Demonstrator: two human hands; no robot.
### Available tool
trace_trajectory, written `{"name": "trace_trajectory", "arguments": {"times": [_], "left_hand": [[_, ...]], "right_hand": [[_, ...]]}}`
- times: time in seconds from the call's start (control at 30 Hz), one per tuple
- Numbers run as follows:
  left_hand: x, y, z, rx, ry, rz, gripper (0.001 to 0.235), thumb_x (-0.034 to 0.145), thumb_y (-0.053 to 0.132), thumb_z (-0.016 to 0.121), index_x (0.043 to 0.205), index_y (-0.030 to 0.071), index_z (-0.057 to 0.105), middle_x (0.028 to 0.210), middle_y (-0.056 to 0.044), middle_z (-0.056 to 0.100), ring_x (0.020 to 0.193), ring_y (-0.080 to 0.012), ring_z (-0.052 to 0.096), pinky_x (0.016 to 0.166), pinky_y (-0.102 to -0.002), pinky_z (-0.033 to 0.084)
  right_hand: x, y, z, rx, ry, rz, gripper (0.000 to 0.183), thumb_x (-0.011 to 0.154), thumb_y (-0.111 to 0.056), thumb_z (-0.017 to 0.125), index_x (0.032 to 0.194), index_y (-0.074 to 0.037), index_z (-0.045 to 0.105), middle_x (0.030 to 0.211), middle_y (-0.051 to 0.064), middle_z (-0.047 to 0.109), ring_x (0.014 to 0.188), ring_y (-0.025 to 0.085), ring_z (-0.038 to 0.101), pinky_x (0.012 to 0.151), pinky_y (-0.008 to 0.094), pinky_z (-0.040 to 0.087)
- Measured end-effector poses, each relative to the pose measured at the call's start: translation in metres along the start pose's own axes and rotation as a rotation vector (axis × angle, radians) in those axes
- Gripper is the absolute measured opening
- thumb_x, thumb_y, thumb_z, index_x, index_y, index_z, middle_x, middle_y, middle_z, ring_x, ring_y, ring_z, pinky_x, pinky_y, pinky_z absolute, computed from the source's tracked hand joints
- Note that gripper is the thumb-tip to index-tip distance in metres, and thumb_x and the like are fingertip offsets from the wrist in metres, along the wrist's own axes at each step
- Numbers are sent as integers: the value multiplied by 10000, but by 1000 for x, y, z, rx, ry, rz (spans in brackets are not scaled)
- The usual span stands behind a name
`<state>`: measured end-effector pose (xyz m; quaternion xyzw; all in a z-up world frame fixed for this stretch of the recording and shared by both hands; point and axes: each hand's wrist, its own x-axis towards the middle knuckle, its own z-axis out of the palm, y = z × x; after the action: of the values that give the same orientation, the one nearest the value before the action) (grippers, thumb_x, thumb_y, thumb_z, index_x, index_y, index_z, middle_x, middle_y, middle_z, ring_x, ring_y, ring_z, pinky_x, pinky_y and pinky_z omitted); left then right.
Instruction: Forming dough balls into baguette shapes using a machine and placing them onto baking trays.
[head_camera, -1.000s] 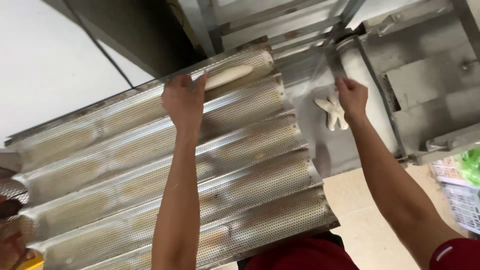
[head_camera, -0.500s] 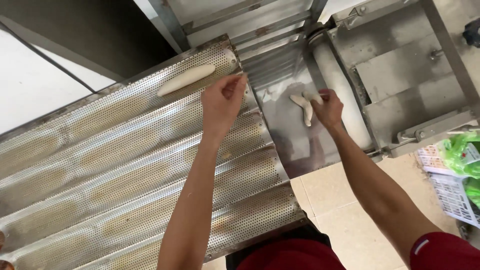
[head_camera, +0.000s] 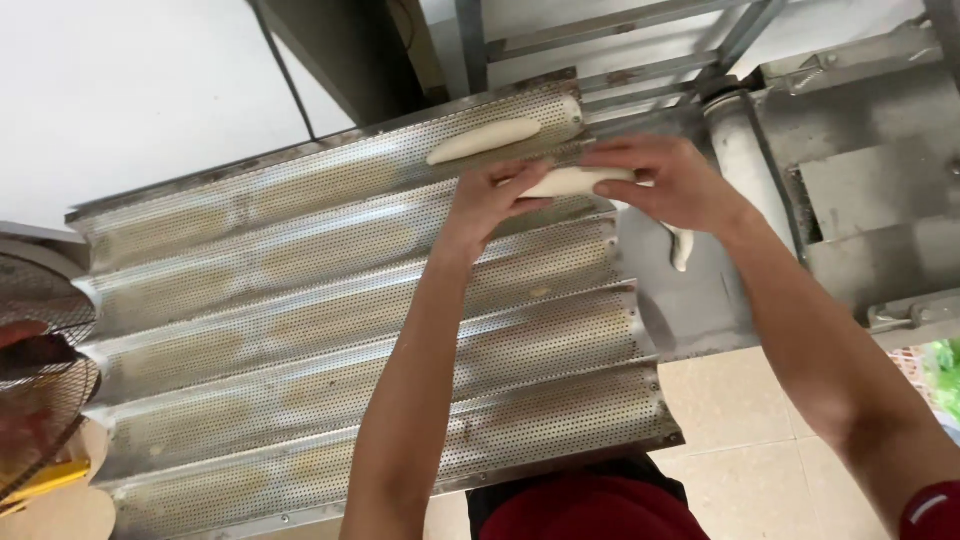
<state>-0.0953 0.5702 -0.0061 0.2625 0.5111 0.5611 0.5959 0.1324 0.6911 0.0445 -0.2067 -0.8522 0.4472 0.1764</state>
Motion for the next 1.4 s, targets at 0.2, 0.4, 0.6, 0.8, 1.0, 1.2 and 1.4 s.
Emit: {"name": "trace_trajectory", "arguments": {"times": [0.2, 0.4, 0.6, 0.8, 1.0, 1.2, 1.4], "left_hand": [[-35, 5, -53, 329, 278, -82, 366, 888, 309, 783, 1109, 18, 780, 1001, -186, 783, 855, -231, 773, 720, -325, 611], [-54, -12, -40, 1139, 650, 314, 330, 841, 400, 828, 943, 86, 822, 896, -103, 731, 754, -273, 687, 642, -421, 541], [-56, -12, -33, 1061, 668, 471, 267, 950, 332, 756, 992, 72, 803, 923, -112, 719, 762, -246, 676, 672, -388, 543], [-47, -16, 16, 852, 617, 515, 248, 1013, 287, 721, 1080, 53, 769, 924, -80, 737, 765, -159, 667, 679, -304, 557], [-34, -29, 71, 738, 503, 519, 244, 986, 245, 727, 1107, 38, 772, 944, -64, 757, 755, -125, 673, 663, -265, 556], [-19, -57, 95, 442, 269, 368, 338, 975, 268, 699, 1215, 33, 728, 956, -67, 775, 821, -117, 724, 728, -261, 605], [-30, -26, 114, 75, 111, 1, 558, 928, 370, 726, 1391, 155, 501, 1121, -162, 705, 874, -215, 762, 723, -313, 648]], "right_hand": [[28, 26, 53, -319, -7, -152, 314, 885, -205, 810, 1197, -195, 775, 1223, 54, 748, 966, 227, 742, 818, 351, 610], [24, 21, 55, -399, 41, -175, 340, 843, -187, 828, 1181, -205, 797, 1182, 69, 750, 998, 268, 725, 847, 366, 593], [-32, 98, 19, 107, 377, 177, 275, 1006, -139, 729, 1276, -92, 740, 1195, 103, 747, 964, 150, 704, 829, 273, 573], [-150, 309, 50, -208, 569, 816, 395, 878, -316, 823, 1171, -53, 784, 1052, 141, 767, 938, 253, 742, 817, 370, 570], [-158, 331, 86, -428, 565, 815, 455, 779, -309, 839, 1135, -31, 789, 1012, 227, 758, 894, 353, 733, 809, 426, 572], [-130, 253, 26, 188, 576, 713, 333, 913, -183, 727, 1201, -18, 722, 1013, 115, 737, 880, 213, 685, 770, 336, 553], [-103, 67, -31, 598, 231, 433, 322, 921, -106, 678, 1236, -81, 620, 997, 41, 677, 790, 117, 636, 587, 284, 507]]}}
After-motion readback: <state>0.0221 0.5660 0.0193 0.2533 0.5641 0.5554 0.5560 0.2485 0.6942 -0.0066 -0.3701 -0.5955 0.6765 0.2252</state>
